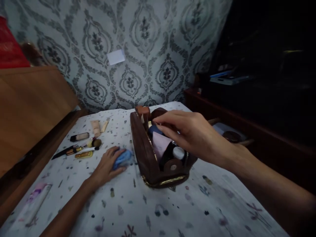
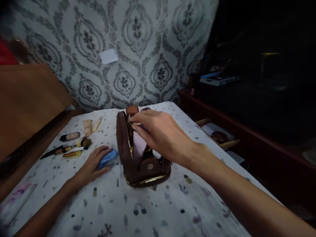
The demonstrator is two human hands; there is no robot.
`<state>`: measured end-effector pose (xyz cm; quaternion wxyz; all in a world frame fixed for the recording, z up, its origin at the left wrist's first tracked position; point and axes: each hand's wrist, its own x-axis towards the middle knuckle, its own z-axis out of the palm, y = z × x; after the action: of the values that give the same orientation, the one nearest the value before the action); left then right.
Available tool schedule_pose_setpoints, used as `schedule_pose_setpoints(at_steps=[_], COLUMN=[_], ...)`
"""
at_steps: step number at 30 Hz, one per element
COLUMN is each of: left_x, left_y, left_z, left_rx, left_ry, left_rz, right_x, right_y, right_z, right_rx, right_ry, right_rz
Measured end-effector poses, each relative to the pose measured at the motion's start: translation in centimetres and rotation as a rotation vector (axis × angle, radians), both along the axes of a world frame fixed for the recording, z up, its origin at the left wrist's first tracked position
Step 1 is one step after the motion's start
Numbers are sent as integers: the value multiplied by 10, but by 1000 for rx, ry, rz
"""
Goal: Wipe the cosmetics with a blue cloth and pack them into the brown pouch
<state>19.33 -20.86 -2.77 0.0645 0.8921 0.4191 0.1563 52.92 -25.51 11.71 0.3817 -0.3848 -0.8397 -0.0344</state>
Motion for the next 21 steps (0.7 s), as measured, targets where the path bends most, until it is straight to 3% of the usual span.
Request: schedule_pose_setpoints(at_steps=[5,10,14,18,21], left_x=[-5,-10,-22,-39,-53], left_y=[-9,-2,2,14,32], left_z=[-10,-13,-12,-4,3], left_rx=[86,166,208,303,346], left_ry=[34,-30,-2,54,57], left_rz=[-45,9,140,427,576], right_x=[-22,-66,-108,-138,-152], right_y=[-19,-45,-46,-33,-25], right_z=[-4,-14,-51,-98,-127], right_rx=[181,180,102,-147,-344], right_ry=[29,58,-11,-111,-41], right_rz=[16,179,360,378,354])
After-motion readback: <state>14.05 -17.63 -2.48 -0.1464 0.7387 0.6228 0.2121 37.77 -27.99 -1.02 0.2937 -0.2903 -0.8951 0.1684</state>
